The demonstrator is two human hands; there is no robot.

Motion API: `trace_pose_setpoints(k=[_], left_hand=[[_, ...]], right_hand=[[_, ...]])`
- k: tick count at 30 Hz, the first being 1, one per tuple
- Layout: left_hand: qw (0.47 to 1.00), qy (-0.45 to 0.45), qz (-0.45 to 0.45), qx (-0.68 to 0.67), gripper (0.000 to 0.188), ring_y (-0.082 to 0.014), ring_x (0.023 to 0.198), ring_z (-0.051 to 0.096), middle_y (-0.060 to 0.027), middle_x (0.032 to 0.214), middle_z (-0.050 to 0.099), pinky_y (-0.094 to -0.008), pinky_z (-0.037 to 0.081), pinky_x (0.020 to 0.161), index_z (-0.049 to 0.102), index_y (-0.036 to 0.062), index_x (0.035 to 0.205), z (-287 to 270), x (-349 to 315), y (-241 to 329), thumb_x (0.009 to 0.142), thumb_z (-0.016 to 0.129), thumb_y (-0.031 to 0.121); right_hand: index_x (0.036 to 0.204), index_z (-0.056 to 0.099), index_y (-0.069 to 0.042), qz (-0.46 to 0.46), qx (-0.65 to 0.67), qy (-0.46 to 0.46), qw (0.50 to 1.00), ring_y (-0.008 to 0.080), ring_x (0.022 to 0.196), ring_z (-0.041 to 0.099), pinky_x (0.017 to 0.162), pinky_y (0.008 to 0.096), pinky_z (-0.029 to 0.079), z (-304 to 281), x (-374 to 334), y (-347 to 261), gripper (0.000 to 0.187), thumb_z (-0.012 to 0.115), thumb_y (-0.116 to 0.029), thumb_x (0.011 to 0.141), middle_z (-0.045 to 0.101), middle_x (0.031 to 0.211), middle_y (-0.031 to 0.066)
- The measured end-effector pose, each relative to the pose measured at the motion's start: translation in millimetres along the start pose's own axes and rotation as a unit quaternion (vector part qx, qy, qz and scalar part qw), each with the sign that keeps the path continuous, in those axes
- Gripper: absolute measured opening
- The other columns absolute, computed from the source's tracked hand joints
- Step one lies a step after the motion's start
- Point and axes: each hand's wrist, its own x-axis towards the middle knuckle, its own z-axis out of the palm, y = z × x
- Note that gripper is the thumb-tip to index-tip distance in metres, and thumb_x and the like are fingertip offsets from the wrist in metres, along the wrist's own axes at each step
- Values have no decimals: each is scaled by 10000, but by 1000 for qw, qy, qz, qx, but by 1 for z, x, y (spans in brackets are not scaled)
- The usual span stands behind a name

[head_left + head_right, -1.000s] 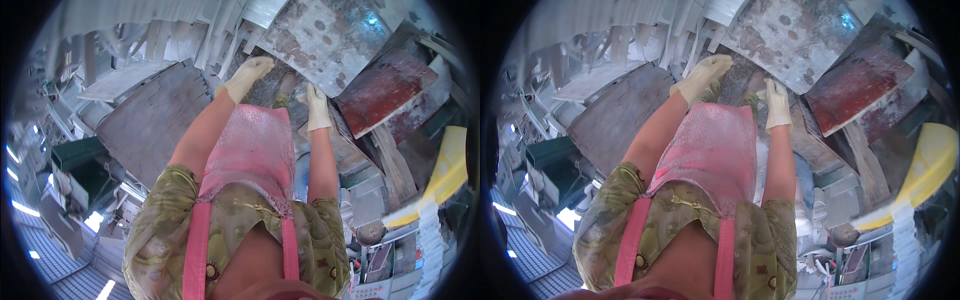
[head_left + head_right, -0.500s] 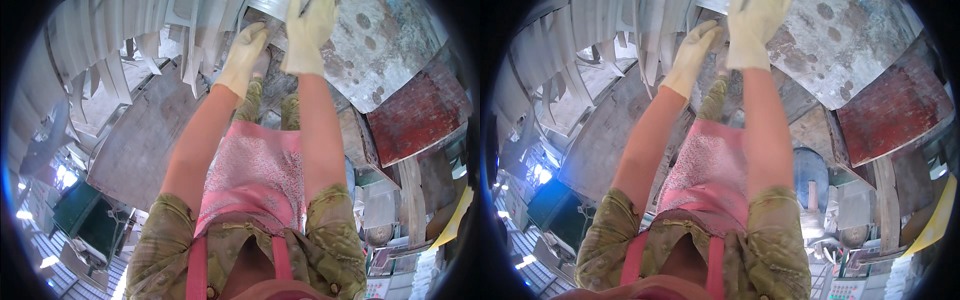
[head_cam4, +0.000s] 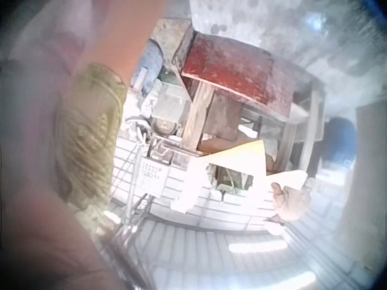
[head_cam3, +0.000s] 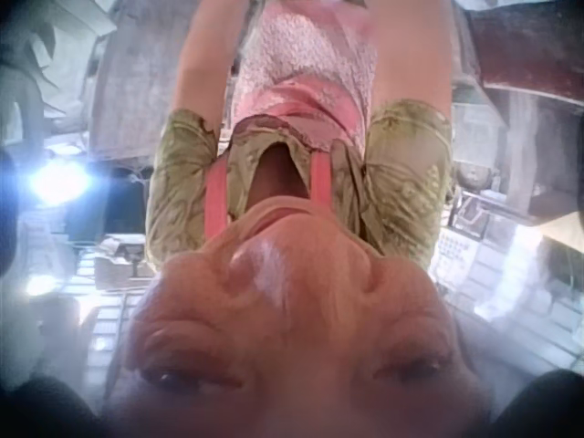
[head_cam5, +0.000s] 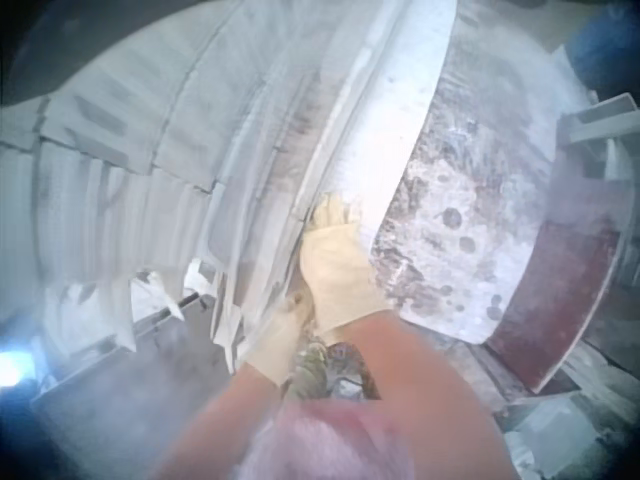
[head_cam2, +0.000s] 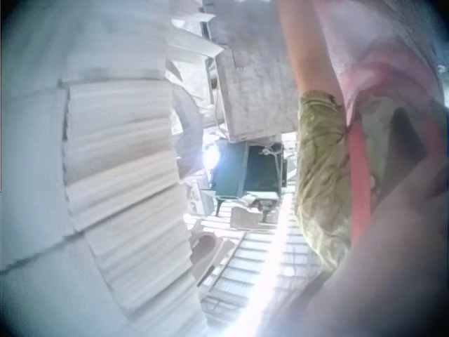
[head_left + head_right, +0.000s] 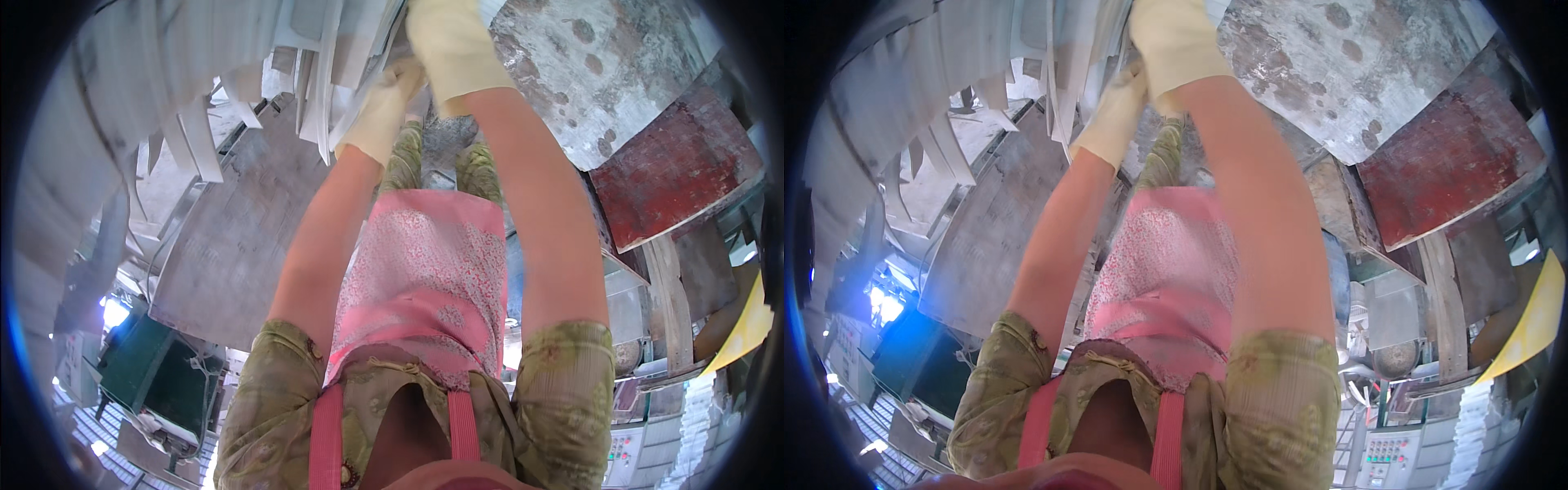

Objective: The person repeatedly picks up white rectangular plaster boards from a pile and places them onto a growing stack. The person also handles yellow sheets and other debris while organizing the boards.

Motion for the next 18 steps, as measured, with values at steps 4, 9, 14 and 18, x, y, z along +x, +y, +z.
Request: trace_pose_setpoints(k=[4, 9, 14, 18], left_hand=[[999, -2, -14, -50, 532, -267, 1309, 551, -175, 1376, 600, -369, 418, 1127, 478, -36, 1426, 7, 0, 4, 1023, 580, 297], [998, 33, 44, -11, 665, -289, 1422, 436, -230, 1518, 449, -380, 330, 1190, 348, -45, 1522, 25, -3, 10, 1016, 587, 315], [987, 38, 152, 33, 803, -313, 1522, 276, -238, 1637, 258, -395, 320, 1192, 218, -12, 1589, 36, -4, 16, 978, 651, 275], [986, 59, 145, 57, 826, -321, 1528, 260, -237, 1635, 264, -395, 270, 1216, 205, -9, 1595, 42, -1, 18, 968, 667, 266]], right_hand=[[1385, 493, 4, 122, 228, 193, 946, 357, 1295, 551, 1112, 414, 435, -12, -49, 47, 439, 557, -197, 999, 531, 1403, 271], [1455, 456, -8, 194, 213, 197, 937, 333, 1239, 588, 1053, 377, 473, 56, -73, 38, 549, 630, -191, 967, 550, 1385, 243], [1409, 499, -12, 229, 249, 195, 921, 326, 1182, 615, 1009, 379, 487, 81, -52, 32, 525, 654, -213, 949, 592, 1322, 223], [1371, 533, -16, 205, 300, 183, 914, 320, 1137, 637, 973, 381, 499, 68, -58, 41, 508, 674, -230, 934, 625, 1272, 206]])
